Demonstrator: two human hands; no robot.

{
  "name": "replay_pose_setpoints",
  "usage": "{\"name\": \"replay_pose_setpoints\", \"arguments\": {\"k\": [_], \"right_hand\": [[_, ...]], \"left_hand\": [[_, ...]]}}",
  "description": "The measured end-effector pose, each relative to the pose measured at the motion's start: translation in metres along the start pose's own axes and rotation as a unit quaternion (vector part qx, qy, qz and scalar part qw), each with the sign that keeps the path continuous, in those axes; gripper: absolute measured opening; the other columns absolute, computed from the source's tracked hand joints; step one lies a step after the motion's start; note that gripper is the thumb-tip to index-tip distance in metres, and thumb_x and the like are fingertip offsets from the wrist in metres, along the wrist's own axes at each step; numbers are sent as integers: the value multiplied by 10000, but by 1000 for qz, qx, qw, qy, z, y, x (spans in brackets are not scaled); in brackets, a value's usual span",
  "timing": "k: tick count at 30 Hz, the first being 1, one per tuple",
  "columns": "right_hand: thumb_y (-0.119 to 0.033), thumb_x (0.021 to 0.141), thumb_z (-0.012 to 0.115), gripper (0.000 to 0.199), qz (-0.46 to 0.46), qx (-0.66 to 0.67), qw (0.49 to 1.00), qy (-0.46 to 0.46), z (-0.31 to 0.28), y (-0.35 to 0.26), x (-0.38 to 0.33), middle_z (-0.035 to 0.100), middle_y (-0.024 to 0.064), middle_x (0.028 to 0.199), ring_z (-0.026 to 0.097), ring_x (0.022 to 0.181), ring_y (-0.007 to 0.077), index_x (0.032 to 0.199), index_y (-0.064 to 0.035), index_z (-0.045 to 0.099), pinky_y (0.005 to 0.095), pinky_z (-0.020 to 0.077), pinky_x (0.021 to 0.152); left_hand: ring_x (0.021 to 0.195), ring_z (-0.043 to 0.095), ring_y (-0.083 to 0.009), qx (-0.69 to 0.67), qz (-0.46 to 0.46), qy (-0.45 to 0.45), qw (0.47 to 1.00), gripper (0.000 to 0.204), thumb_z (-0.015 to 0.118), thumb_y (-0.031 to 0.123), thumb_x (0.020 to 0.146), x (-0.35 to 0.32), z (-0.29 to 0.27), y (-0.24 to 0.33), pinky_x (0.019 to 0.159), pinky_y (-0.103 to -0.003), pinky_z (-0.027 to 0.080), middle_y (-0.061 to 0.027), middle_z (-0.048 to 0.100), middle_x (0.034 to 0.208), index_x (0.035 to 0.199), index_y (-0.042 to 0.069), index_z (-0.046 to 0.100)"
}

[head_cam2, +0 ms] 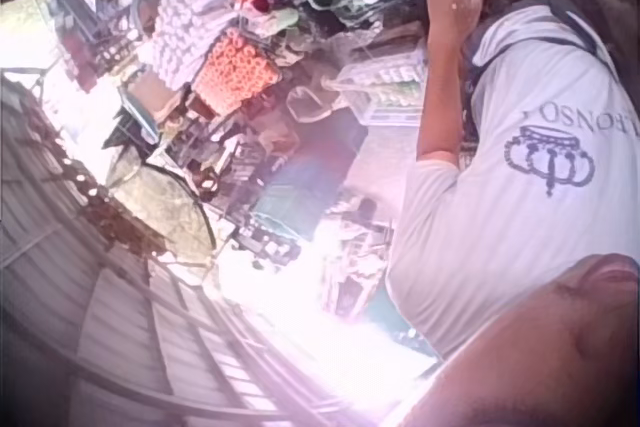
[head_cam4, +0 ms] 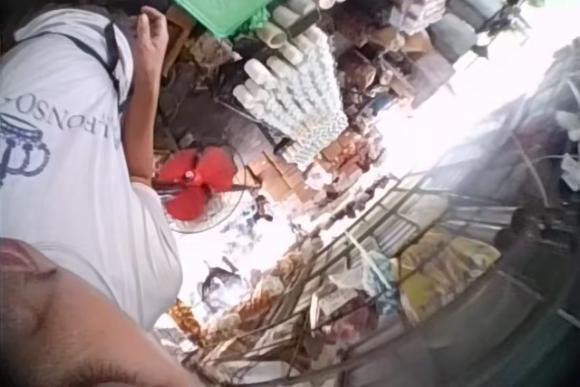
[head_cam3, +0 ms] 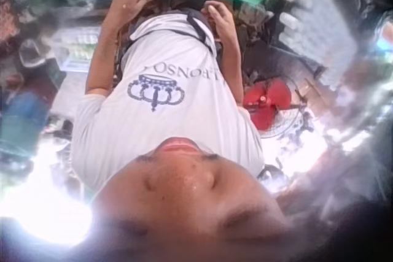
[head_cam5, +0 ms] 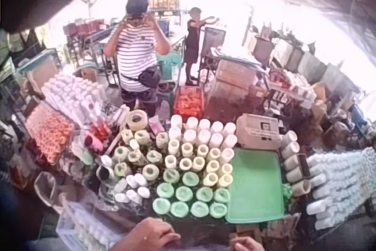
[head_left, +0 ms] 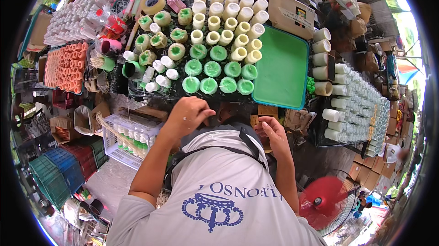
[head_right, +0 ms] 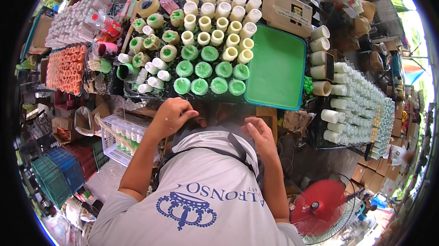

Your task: The person repeatedly picks up a white cylindrical candle and a green plastic base, then presses them together to assemble them. The assembled units are placed onto a green tray on the table.

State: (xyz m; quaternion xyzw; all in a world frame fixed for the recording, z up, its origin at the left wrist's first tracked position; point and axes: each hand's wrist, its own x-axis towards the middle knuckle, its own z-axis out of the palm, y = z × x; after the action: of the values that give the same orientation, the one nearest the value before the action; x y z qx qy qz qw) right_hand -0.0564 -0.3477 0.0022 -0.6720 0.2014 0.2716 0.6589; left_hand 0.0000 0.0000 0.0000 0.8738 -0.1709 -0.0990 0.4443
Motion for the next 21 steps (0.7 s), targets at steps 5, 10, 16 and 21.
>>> {"name": "replay_pose_setpoints", "arguments": {"k": [5, 10, 16, 21], "right_hand": [[-199, 1082, 641, 310, -13, -20, 1000, 16, -40, 3, 12, 739, 94, 1129, 684, 1062, 160, 1319, 2, 640, 322, 534, 971], [-180, 1067, 638, 303, -75, -118, 990, 30, -65, 11, 47, 756, 111, 1100, 708, 1010, 180, 1297, 17, 651, 336, 558, 913], [-178, 1038, 675, 256, -128, -235, 961, 64, -84, 2, 78, 765, 159, 964, 729, 891, 210, 1182, 33, 694, 356, 569, 837], [-170, 1023, 698, 232, -141, -246, 957, 63, -92, -10, 106, 756, 171, 919, 717, 819, 225, 1132, 35, 695, 359, 566, 774]], "left_hand": [[758, 616, -347, 30, -84, 23, 996, 327, 758, 258, 981, 17, 13, 11, 702, -455, 469, -145, 635, 749, 810, -3, 658], [747, 615, -336, 48, -89, 8, 995, 312, 735, 244, 998, 42, 23, 27, 683, -448, 473, -142, 637, 761, 828, -3, 648], [800, 654, -316, 26, -96, 7, 995, 188, 768, 150, 963, 56, 44, 40, 708, -397, 501, -137, 670, 841, 894, 0, 679], [931, 665, -239, -29, 33, 253, 967, 210, 775, 155, 962, 72, -1, 106, 870, -351, 519, -104, 693, 1015, 1099, 28, 678]]}}
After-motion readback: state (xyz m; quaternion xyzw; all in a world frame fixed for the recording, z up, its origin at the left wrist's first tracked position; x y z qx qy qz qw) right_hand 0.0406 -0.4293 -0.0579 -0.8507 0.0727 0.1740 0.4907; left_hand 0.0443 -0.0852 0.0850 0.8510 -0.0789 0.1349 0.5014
